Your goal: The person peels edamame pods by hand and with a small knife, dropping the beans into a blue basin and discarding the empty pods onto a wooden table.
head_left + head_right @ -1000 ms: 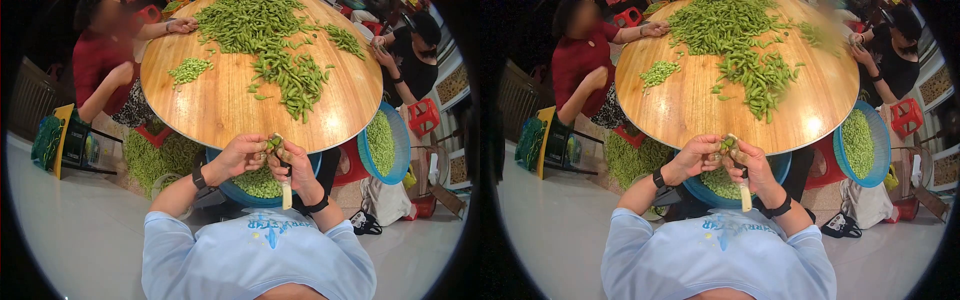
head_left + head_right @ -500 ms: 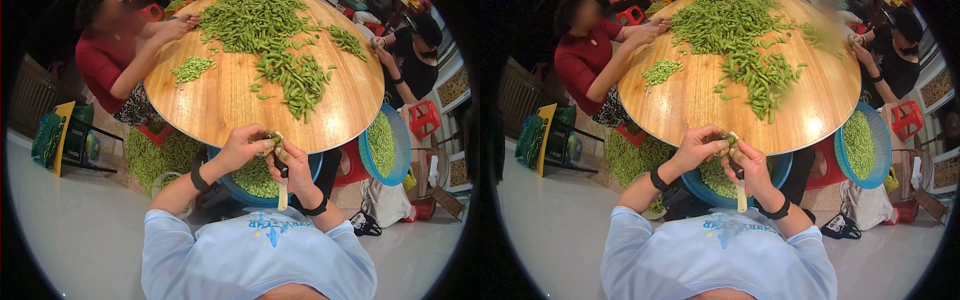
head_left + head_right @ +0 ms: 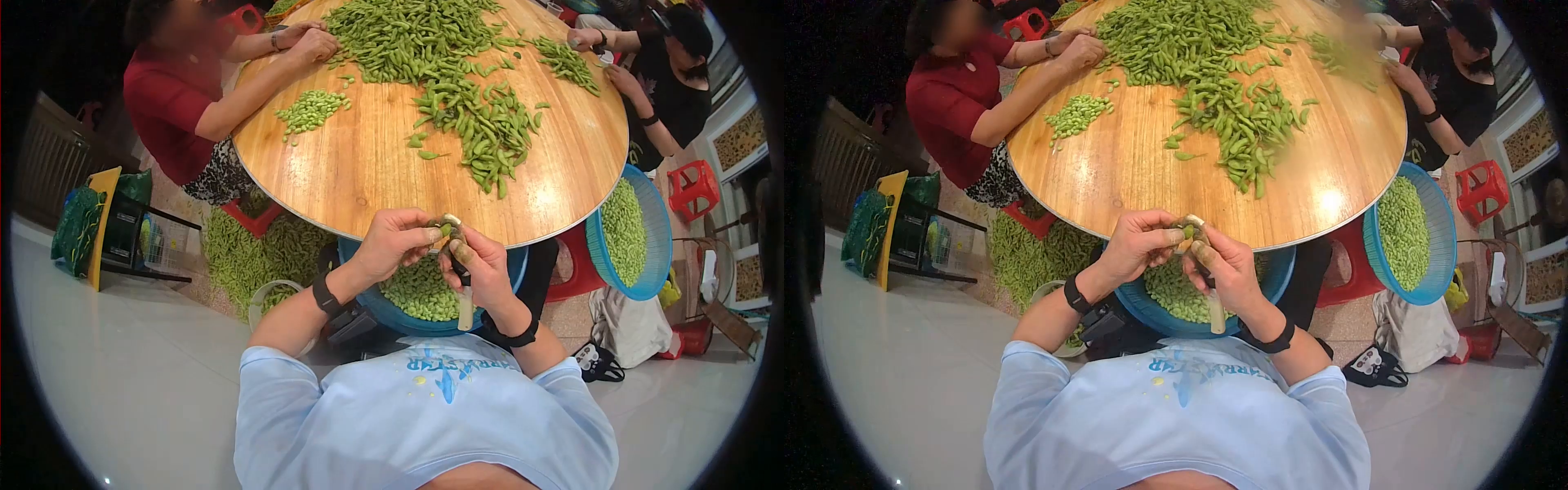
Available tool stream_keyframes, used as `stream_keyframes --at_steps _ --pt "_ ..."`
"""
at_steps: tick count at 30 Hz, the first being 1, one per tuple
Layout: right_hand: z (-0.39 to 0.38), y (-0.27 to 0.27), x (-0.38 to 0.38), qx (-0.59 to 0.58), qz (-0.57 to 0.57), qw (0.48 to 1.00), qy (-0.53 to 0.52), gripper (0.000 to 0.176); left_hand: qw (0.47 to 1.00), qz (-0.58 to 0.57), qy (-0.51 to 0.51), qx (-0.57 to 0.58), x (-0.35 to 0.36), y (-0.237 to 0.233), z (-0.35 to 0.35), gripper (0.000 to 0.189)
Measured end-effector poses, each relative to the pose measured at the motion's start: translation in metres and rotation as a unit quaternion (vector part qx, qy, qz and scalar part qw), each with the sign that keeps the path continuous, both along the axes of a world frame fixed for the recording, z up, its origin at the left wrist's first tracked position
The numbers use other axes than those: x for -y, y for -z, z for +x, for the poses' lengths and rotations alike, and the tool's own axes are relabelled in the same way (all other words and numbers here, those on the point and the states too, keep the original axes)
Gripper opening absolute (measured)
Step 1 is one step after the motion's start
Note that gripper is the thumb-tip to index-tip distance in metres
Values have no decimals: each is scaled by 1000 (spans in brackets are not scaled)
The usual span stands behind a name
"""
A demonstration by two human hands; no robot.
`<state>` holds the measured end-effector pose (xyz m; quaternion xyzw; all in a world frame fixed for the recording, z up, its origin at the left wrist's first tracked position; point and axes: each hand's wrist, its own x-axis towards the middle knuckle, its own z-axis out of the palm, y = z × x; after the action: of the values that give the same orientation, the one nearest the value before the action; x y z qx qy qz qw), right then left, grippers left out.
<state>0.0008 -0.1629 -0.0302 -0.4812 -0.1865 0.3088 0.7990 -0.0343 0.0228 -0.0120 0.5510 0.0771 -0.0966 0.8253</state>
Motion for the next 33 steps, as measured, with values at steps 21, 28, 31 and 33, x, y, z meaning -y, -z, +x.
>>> stream_keyframes --at_steps 21,28,31,33 --pt "10 2 -3 129 -143 973 125 23 998 55 25 -11 7 9 5 11" --pt "20 0 6 295 -225 921 121 21 993 94 62 19 4 8 3 12" --pt "19 1 11 203 -220 952 69 19 993 98 53 23 3 9 1 10" --pt "18 -1 11 124 -197 971 50 17 997 33 51 40 2 10 1 13"
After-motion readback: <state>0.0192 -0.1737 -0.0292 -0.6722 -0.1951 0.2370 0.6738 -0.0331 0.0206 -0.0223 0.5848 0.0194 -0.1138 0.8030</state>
